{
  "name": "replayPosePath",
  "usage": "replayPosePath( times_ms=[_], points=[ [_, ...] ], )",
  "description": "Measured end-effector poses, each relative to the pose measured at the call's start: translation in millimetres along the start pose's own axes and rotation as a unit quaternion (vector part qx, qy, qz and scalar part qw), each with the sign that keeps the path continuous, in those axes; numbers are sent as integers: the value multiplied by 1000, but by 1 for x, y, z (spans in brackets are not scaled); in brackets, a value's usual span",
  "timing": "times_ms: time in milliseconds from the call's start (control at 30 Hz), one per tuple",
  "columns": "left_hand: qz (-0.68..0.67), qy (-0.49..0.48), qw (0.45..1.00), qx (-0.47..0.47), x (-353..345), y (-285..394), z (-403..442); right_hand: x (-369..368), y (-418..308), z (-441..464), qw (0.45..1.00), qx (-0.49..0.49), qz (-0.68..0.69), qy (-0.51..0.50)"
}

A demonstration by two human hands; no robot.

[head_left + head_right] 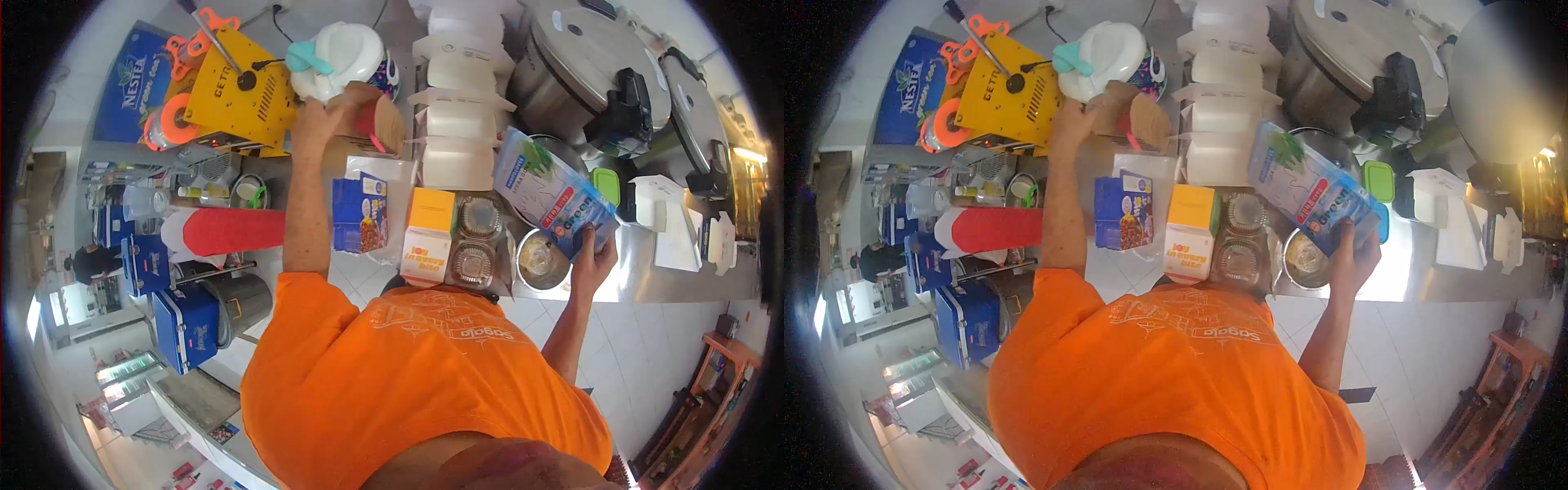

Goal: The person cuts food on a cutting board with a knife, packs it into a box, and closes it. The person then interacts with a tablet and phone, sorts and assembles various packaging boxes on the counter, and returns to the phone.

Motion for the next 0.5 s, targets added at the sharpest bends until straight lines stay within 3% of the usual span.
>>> replayPosePath(
  times_ms=[100, 233, 333, 400, 467, 500],
  points=[
    [-71, -123, 989, 32, -25, -31, 0, -38, -19, -18, 998, 40, -35, -37],
    [-340, -121, 919, 161, -46, -24, -18, -81, -33, -46, 986, 100, -82, -109],
    [-168, 2, 985, 42, -6, -14, -63, -101, -53, -68, 968, 124, -161, -147],
    [-215, 3, 976, 25, -7, -41, -94, -110, -62, -84, 968, 126, -160, -146],
    [-229, 26, 973, 30, -67, -99, -118, -116, -58, -97, 969, 127, -159, -137],
    [-272, -32, 961, 34, -126, -151, -122, -118, -54, -103, 971, 118, -161, -132]
  ],
)
Point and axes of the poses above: each hand's wrist, its own z-axis towards the middle knuckle, its own x-axis out of the back of the hand, y = z × x, the point moved 1 cm from there along z, towards the middle knuckle, and after that the axes turned 7 degrees about -x, right-handed, at the moved point
